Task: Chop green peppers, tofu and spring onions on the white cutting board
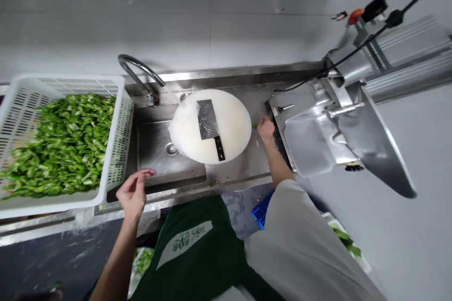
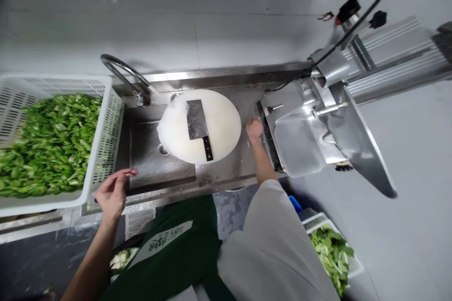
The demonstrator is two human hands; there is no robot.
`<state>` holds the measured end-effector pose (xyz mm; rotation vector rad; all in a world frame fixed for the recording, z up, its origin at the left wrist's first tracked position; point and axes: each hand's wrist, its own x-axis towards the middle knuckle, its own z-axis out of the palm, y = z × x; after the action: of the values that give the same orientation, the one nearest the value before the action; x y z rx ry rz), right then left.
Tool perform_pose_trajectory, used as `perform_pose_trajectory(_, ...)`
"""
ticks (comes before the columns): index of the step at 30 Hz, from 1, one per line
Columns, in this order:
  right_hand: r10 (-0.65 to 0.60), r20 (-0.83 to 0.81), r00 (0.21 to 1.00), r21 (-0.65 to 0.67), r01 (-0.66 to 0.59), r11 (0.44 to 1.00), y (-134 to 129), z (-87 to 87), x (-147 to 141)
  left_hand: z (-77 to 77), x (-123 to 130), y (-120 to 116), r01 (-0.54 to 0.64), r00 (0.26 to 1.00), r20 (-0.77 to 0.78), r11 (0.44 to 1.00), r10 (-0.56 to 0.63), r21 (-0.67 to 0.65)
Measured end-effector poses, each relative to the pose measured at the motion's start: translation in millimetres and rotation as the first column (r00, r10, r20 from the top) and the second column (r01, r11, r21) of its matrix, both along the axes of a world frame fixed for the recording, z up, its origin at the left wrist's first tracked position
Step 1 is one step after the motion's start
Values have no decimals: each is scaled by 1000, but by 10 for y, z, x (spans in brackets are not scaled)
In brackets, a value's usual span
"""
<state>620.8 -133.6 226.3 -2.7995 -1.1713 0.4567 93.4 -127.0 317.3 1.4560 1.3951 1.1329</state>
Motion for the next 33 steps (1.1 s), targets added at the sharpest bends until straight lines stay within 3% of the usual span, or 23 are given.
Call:
perform_pose_trajectory(2, 82, -52, 995, 16, -81, 997, -90, -153, 365, -111, -252, -153, -103, 994, -29, 993, 101, -51)
perform_pose_trajectory(4, 178, -120, 977, 41, -174, 984, -209, -387, 469, -187, -468, -318, -166, 985, -72, 982, 159, -93)
perform_pose_trajectory(6, 216, -151, 965, 69, -207, 976, -412, -639, 346, -225, -629, -471, -204, 974, -123, 974, 191, -100)
perform_pose_trajectory(8, 168, -130, 977, 97, -156, 983, -697, -858, 51, -244, -737, -601, -223, 965, -160, 970, 207, -94)
perform_pose_trajectory(11, 43, -82, 996, 129, -32, 991, -1132, -1072, -712, -287, -834, -769, -234, 967, -132, 965, 218, -121)
perform_pose_trajectory(14, -38, -132, 990, 163, 60, 985, -1355, -1121, -1914, -368, -908, -922, -236, 972, -54, 959, 230, -157)
perform_pose_trajectory(18, 178, -300, 937, 188, -125, 974, -1168, -915, -3696, -429, -1017, -1035, -190, 982, -19, 969, 189, -159)
perform_pose_trajectory(20, 272, -313, 910, 233, -204, 951, -958, -717, -4205, -393, -1073, -1003, -154, 988, -7, 978, 154, -140)
perform_pose_trajectory(21, 327, -325, 887, 250, -253, 935, -863, -601, -4293, -359, -1098, -958, -136, 990, 2, 983, 138, -120)
perform_pose_trajectory(23, 373, -315, 873, 268, -295, 917, -738, -353, -4145, -281, -1143, -807, -97, 995, 15, 993, 99, -72)
perform_pose_trajectory(27, 237, -160, 958, 268, -188, 945, -657, 90, -3141, -214, -1145, -255, -13, 1000, -11, 999, 13, 36)
perform_pose_trajectory(30, 95, -116, 989, 116, -82, 990, -507, 269, -2522, -258, -944, 406, 79, 994, -83, 986, -67, 145)
perform_pose_trajectory(33, 114, -179, 977, 49, -107, 993, -274, 350, -2246, -247, -517, 1214, 186, 971, -179, 969, -156, 165)
